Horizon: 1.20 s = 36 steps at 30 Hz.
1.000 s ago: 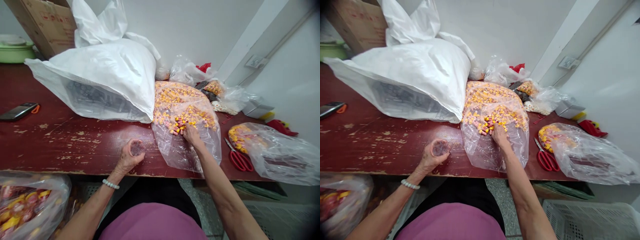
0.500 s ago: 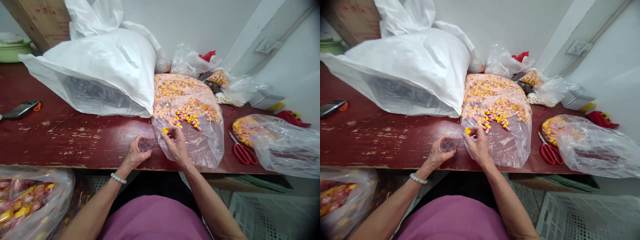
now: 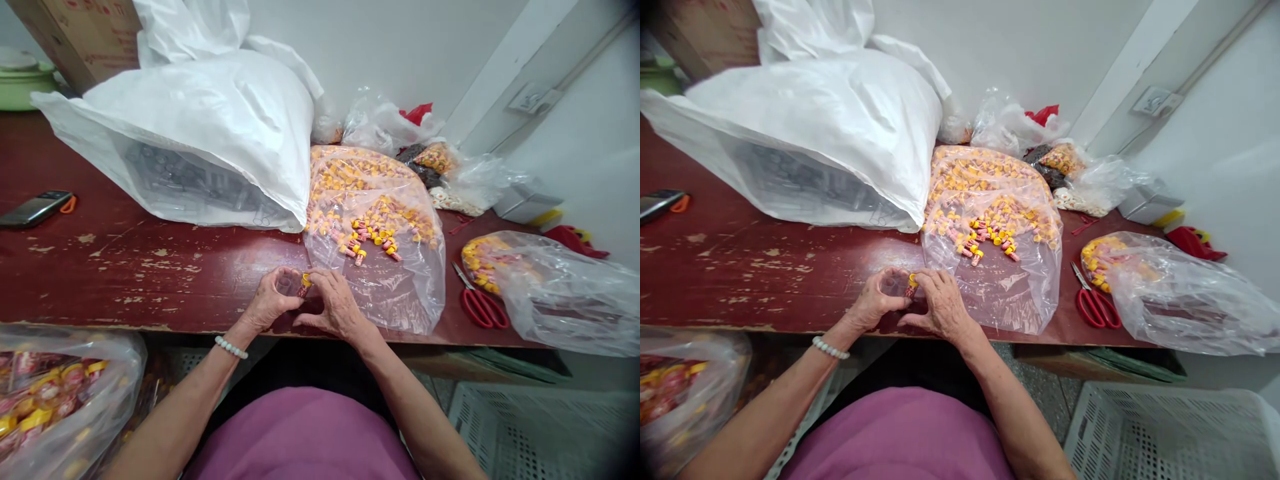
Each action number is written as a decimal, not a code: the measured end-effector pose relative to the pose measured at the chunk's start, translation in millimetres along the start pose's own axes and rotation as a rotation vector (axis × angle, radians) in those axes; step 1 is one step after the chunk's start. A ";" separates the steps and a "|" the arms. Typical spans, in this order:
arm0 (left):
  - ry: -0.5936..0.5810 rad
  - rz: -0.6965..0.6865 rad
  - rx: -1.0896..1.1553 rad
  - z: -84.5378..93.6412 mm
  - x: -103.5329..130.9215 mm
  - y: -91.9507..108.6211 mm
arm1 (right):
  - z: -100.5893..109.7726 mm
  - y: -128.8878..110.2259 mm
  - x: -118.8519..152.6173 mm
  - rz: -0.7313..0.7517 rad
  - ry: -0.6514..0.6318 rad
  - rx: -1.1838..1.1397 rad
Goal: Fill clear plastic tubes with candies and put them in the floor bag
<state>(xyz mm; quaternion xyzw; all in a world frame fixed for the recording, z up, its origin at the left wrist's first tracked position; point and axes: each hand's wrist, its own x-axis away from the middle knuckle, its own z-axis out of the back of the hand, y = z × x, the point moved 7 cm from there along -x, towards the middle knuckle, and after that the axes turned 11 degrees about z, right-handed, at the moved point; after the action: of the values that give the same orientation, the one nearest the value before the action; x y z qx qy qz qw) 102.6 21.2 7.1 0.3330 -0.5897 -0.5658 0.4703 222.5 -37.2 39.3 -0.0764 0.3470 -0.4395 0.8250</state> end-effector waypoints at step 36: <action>0.018 -0.096 -0.037 -4.9 0.8 8.2 | 27.5 -10.1 -19.6 -0.096 0.367 -0.178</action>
<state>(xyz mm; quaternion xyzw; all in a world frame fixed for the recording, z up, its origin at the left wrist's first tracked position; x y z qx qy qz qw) 108.1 19.9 15.0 0.3572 -0.5581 -0.5956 0.4541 226.0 -33.0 74.1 -0.0842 0.5249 -0.4524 0.7161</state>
